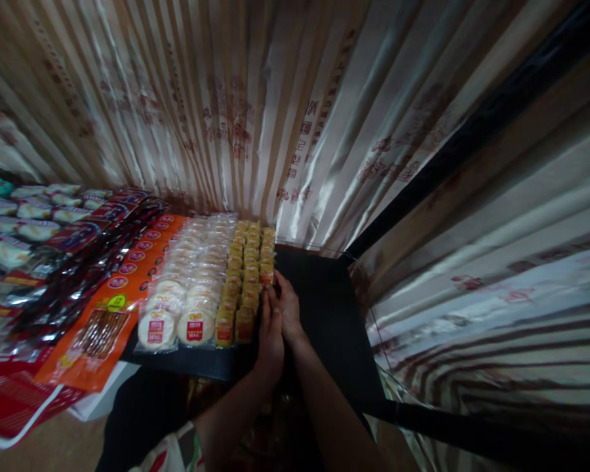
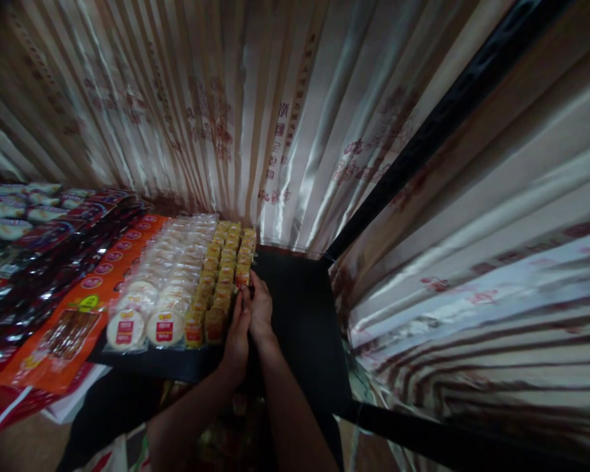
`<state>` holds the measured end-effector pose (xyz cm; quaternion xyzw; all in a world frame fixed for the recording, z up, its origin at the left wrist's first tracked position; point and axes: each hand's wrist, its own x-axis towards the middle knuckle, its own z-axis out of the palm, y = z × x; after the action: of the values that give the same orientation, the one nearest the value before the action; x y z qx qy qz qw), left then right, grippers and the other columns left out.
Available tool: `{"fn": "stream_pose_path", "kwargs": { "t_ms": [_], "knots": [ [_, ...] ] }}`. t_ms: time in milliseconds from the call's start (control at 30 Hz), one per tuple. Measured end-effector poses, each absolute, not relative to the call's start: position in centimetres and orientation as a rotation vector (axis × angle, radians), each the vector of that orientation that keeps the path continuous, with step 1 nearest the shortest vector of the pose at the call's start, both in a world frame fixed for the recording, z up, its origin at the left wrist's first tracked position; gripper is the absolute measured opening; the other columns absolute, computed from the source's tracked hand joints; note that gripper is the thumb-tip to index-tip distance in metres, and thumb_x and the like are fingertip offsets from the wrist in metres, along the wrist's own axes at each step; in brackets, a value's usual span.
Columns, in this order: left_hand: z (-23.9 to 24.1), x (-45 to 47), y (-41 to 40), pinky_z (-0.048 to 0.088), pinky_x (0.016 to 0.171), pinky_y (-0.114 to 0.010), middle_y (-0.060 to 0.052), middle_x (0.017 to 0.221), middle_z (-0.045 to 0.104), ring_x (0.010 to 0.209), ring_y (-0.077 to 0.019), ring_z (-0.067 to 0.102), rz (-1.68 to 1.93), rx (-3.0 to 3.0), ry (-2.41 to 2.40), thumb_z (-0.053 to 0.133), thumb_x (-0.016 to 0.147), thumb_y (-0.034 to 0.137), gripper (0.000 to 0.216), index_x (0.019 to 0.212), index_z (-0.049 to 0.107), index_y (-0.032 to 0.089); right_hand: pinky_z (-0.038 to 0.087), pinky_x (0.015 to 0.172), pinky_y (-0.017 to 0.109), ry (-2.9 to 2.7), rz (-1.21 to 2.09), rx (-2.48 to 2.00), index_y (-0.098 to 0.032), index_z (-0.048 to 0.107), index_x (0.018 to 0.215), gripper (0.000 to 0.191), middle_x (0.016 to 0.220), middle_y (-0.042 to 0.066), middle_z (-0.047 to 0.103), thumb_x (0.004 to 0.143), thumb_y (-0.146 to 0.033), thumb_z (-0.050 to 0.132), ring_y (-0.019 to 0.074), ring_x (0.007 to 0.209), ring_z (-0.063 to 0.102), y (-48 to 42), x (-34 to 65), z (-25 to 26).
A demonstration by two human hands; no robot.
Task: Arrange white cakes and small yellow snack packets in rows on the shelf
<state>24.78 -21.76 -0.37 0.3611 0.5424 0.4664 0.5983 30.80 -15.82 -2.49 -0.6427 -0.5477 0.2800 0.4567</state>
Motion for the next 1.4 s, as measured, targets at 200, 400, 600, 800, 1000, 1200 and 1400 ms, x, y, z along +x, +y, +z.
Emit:
{"fn": "stream_pose_path", "kwargs": {
  "t_ms": [200,400,600,800,1000,1200,1400],
  "knots": [
    [0.1,24.9,-21.9,0.012,0.114,-0.027,-0.002,0.15,0.02,0.138,-0.0133,0.015,1.064,0.839,1.285,0.035,0.09,0.028,0.053,0.141,0.025,0.015,0.047,0.086,0.031,-1.304,0.721,-1.576,-0.014,0.053,0.123,0.052,0.108,0.01,0.06,0.078,-0.04,0.051,0.0188,0.094,0.058,-15.9,30.7,-2.5],
    [0.7,24.7,-22.4,0.015,0.114,-0.026,-0.004,0.148,0.027,0.136,-0.013,0.022,1.102,0.882,1.269,0.036,0.09,0.029,0.051,0.139,0.029,0.016,0.048,0.086,0.034,-1.193,0.719,-1.51,-0.018,0.056,0.118,0.047,0.11,0.009,0.06,0.076,-0.04,0.054,0.0197,0.094,0.06,-16.7,30.6,-3.0],
    [-0.1,23.8,-25.3,0.03,0.108,-0.029,-0.007,0.138,0.045,0.127,-0.0156,0.041,1.065,0.95,1.344,0.037,0.089,0.033,0.046,0.133,0.039,0.018,0.051,0.078,0.034,-1.138,0.678,-1.648,-0.014,0.06,0.111,0.047,0.112,0.014,0.058,0.075,-0.042,0.05,0.0217,0.092,0.06,-20.1,30.2,-2.7],
    [0.3,20.5,-31.2,0.034,0.104,-0.033,-0.011,0.132,0.051,0.121,-0.019,0.047,0.955,1.179,1.3,0.033,0.088,0.033,0.046,0.128,0.045,0.013,0.047,0.084,0.034,-1.254,0.594,-1.596,-0.017,0.063,0.1,0.034,0.098,0.009,0.064,0.081,-0.032,0.04,0.0188,0.09,0.06,-27.0,28.4,-2.7],
    [0.4,15.5,-34.8,0.04,0.098,-0.03,-0.007,0.122,0.058,0.112,-0.0172,0.054,0.881,1.504,1.111,0.035,0.087,0.037,0.041,0.121,0.05,0.018,0.049,0.076,0.028,-1.405,0.551,-1.523,-0.021,0.064,0.097,0.031,0.092,0.006,0.065,0.081,-0.022,0.038,0.0162,0.082,0.062,-32.9,26.3,-2.5],
    [-2.9,12.5,-34.7,0.044,0.09,-0.029,-0.007,0.105,0.067,0.098,-0.0171,0.06,0.431,1.613,1.371,0.032,0.085,0.024,0.034,0.104,0.06,0.017,0.044,0.089,0.032,-1.666,0.618,-1.788,-0.019,0.064,0.103,0.036,0.103,0.009,0.067,0.081,-0.016,0.035,0.0189,0.098,0.061,-36.5,24.4,-5.7],
    [-6.8,12.9,-34.2,0.033,0.103,-0.034,-0.007,0.12,0.06,0.114,-0.0202,0.051,0.287,1.646,1.469,0.039,0.077,0.014,0.042,0.114,0.059,0.019,0.04,0.095,0.034,-1.721,0.689,-2.277,-0.015,0.051,0.125,0.049,0.122,0.014,0.059,0.078,-0.009,0.038,0.0226,0.113,0.054,-36.2,24.7,-9.3]
  ]
}}
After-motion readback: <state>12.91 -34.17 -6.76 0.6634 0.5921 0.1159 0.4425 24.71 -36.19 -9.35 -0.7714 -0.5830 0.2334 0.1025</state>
